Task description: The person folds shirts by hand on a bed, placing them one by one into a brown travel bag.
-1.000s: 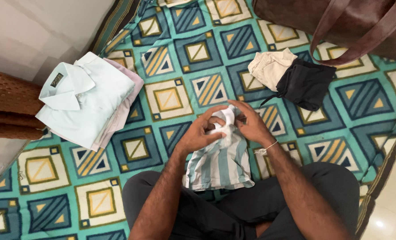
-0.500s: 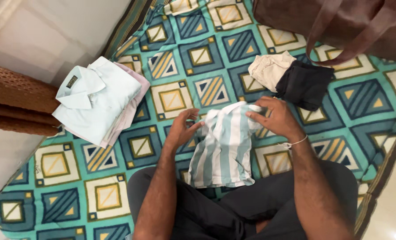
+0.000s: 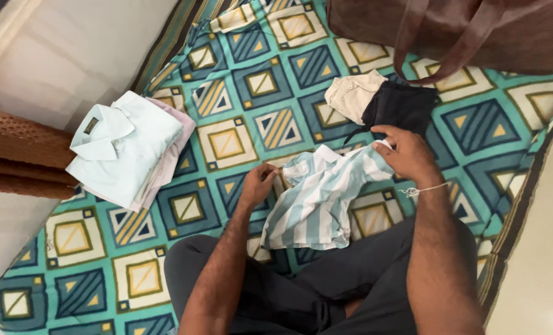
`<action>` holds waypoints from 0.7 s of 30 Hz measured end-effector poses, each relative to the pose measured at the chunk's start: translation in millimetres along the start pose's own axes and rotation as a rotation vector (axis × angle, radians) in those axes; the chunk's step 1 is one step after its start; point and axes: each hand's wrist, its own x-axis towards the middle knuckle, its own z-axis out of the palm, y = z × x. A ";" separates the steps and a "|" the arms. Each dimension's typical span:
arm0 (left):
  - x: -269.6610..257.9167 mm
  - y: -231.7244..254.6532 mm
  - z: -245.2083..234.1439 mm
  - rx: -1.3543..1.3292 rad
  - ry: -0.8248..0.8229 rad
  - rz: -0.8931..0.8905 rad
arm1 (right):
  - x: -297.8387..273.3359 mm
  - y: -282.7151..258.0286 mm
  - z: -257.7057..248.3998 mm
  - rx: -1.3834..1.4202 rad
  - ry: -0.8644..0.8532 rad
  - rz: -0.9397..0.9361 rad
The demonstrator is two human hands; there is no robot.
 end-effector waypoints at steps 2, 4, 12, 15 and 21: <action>4.9 12.0 2.6 0.070 0.047 0.104 | 8.1 14.8 4.1 -0.056 0.012 -0.124; 7.5 21.4 11.7 0.134 0.094 0.203 | 11.1 27.7 9.7 -0.117 0.017 -0.247; 60.4 13.4 16.4 -0.367 -0.086 0.065 | 15.6 47.4 -9.2 -0.124 0.094 -0.056; 54.0 45.2 -52.1 -0.360 -0.024 0.145 | 12.3 48.8 -21.4 -0.052 0.156 -0.060; -14.3 175.9 -138.6 -0.313 -0.015 0.263 | -13.0 0.8 -33.6 0.069 0.183 -0.304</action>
